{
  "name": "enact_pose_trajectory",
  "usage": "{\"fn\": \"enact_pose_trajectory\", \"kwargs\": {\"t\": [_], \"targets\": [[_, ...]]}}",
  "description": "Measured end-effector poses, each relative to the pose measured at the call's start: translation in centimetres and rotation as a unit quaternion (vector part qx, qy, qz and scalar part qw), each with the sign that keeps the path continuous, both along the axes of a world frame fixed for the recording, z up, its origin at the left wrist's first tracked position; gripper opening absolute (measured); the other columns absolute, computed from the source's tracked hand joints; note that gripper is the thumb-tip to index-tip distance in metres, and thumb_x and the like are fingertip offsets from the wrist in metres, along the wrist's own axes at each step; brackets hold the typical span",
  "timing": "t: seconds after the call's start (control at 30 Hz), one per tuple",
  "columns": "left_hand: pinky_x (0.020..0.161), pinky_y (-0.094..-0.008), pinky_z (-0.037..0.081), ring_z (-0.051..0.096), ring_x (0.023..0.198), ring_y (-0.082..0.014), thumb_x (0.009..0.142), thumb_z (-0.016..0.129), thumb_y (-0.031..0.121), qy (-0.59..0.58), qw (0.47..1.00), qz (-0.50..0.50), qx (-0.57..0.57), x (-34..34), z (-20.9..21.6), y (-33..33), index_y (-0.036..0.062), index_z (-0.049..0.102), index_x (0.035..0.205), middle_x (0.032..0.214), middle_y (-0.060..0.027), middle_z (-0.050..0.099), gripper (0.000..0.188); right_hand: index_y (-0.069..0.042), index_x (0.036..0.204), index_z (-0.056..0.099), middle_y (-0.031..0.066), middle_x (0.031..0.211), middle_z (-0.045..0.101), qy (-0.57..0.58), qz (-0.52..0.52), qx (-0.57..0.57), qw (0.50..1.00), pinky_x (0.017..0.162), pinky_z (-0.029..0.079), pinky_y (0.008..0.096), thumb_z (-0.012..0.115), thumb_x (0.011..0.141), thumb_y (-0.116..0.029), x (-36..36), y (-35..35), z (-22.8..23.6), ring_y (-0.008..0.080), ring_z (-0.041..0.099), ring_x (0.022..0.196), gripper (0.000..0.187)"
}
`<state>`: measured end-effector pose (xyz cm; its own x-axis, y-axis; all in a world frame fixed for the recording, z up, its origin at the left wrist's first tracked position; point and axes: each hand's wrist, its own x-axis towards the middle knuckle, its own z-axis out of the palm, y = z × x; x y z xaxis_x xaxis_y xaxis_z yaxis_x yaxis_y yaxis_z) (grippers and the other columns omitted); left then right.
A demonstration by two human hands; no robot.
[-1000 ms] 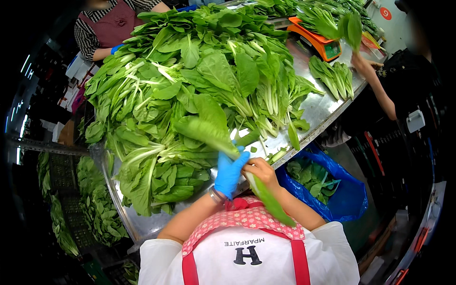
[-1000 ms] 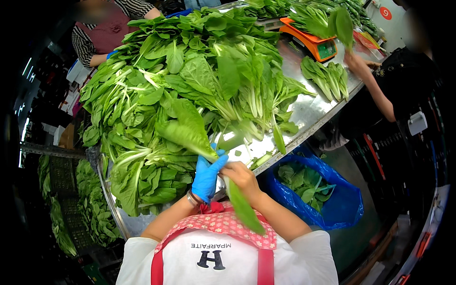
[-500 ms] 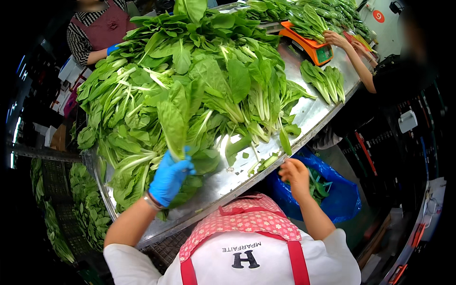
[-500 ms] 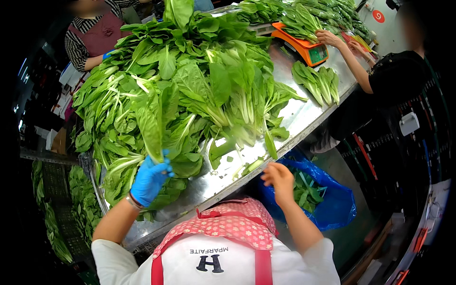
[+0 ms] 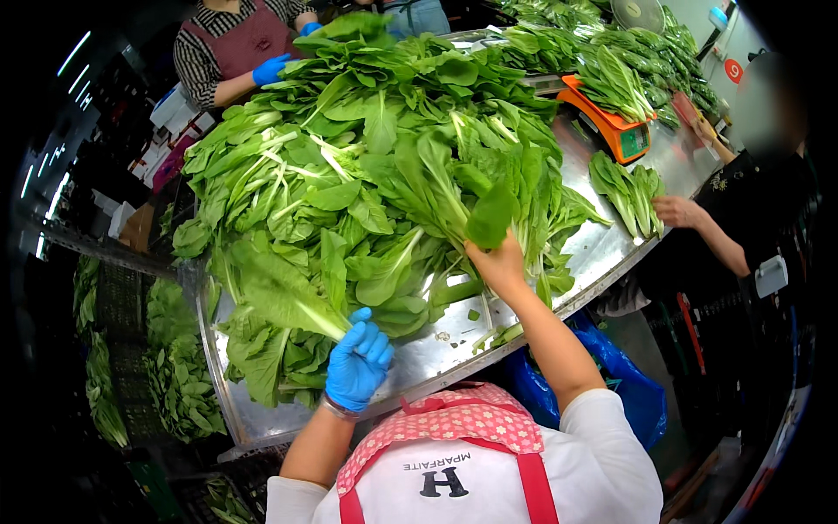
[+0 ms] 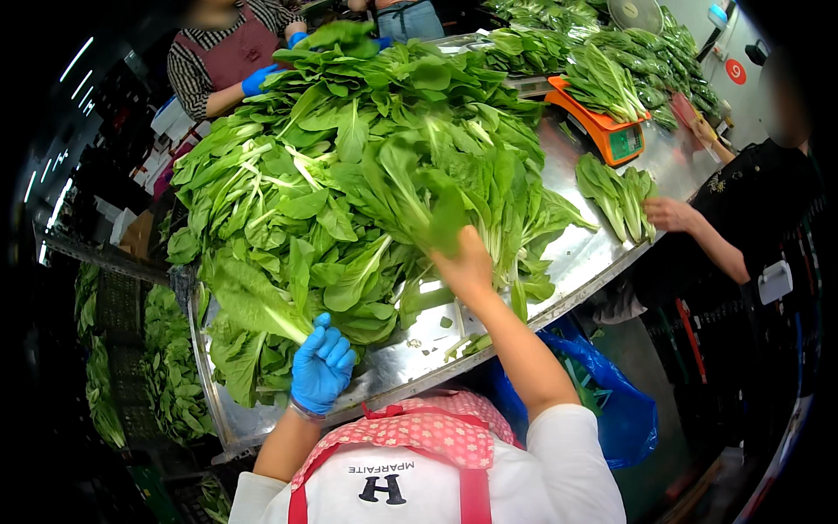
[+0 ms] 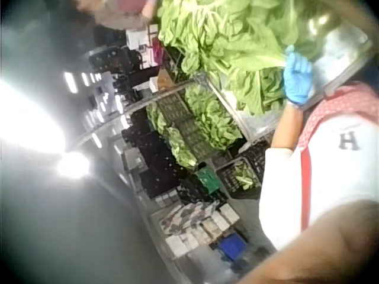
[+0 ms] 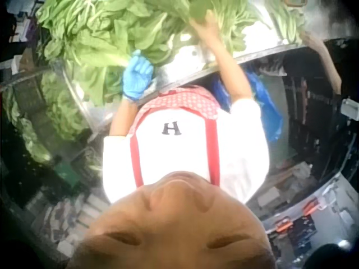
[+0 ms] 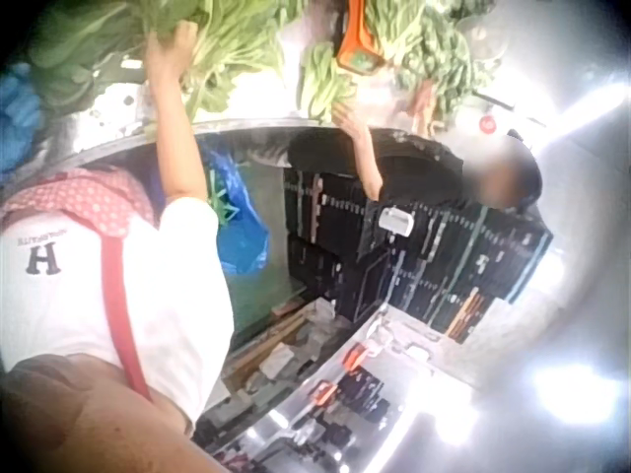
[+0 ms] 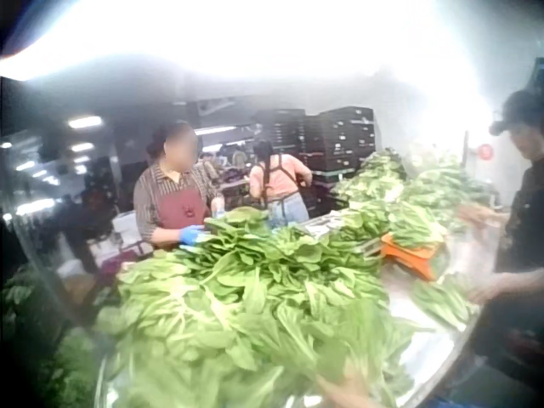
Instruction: The person sorts leafy green vegetables by hand at a long metal table, picking up bunches, removing lower leaves, and placing them into a blue plastic bag.
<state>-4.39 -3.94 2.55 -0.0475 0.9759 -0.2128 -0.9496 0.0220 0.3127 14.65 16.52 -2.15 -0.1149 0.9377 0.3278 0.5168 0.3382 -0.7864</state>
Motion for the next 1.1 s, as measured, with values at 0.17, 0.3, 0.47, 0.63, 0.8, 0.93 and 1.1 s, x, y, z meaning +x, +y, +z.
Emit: {"fn": "enact_pose_trajectory", "kwargs": {"t": [0.17,0.3,0.47,0.63,0.8,0.93,1.1], "targets": [[0.074,-0.0347,0.045,0.052,0.073,-0.0182,0.090,0.053,0.010,0.059,0.998,0.033,0.001,2.5,-0.5,0.2,0.0059,0.050,0.116,0.079,-0.0054,0.054,0.026,0.002,0.092,0.058,0.0053,0.076,0.061,0.189,0.063,-0.143,0.970,0.051,0.044,0.0257,0.066,0.083,-0.019,0.6,-1.6,1.0,0.0116,0.055,0.061,0.024],[0.083,-0.0371,0.049,0.060,0.093,-0.0230,0.090,0.054,0.008,0.113,0.993,-0.011,0.012,3.4,-0.4,1.2,0.0031,0.048,0.120,0.100,-0.0142,0.062,0.031,0.002,0.101,0.058,0.0054,0.081,0.062,0.311,0.067,-0.234,0.919,0.048,0.043,0.0210,0.061,0.088,-0.017,1.0,-5.0,1.1,0.0080,0.055,0.060,0.023],[0.083,-0.0300,0.048,0.058,0.100,-0.0176,0.089,0.059,0.010,0.220,0.975,-0.026,0.017,6.1,-1.5,2.8,0.0024,0.047,0.125,0.116,-0.0098,0.057,0.038,0.005,0.104,0.055,0.0090,0.092,0.061,0.333,0.053,-0.149,0.930,0.054,0.050,0.0234,0.059,0.089,-0.010,0.5,-11.5,0.2,0.0115,0.058,0.071,0.022],[0.081,-0.0271,0.046,0.056,0.094,-0.0135,0.085,0.066,0.012,0.348,0.936,-0.010,-0.045,7.4,-3.4,2.8,0.0021,0.054,0.117,0.108,-0.0051,0.059,0.036,0.001,0.102,0.051,0.0134,0.102,0.061,0.040,0.072,0.078,0.994,0.060,0.049,0.0229,0.059,0.087,-0.003,1.1,-14.6,-0.2,0.0108,0.059,0.076,0.018],[0.079,-0.0263,0.046,0.056,0.091,-0.0122,0.083,0.068,0.014,0.270,0.962,0.012,-0.041,7.9,-5.5,2.4,0.0018,0.058,0.109,0.104,-0.0038,0.060,0.030,-0.004,0.100,0.048,0.0116,0.110,0.059,0.255,0.084,-0.051,0.962,0.069,0.048,0.0266,0.061,0.083,-0.001,0.4,-15.9,-0.7,0.0110,0.056,0.083,0.022],[0.078,-0.0259,0.047,0.057,0.091,-0.0119,0.088,0.061,0.016,0.440,0.894,-0.081,-0.025,6.5,-6.8,2.4,0.0019,0.059,0.110,0.104,-0.0030,0.061,0.026,-0.002,0.117,0.046,0.0086,0.103,0.058,0.254,0.102,-0.167,0.947,0.072,0.048,0.0268,0.059,0.089,-0.010,1.1,-15.4,-1.8,0.0105,0.053,0.087,0.032],[0.083,-0.0271,0.045,0.055,0.098,-0.0130,0.091,0.054,0.011,0.328,0.939,-0.100,-0.031,6.4,-6.5,2.4,0.0030,0.055,0.116,0.109,-0.0059,0.060,0.026,-0.001,0.118,0.046,0.0086,0.101,0.058,0.367,0.180,-0.303,0.861,0.072,0.051,0.0301,0.056,0.092,-0.013,2.2,-13.7,-3.8,0.0147,0.057,0.085,0.030]]}}
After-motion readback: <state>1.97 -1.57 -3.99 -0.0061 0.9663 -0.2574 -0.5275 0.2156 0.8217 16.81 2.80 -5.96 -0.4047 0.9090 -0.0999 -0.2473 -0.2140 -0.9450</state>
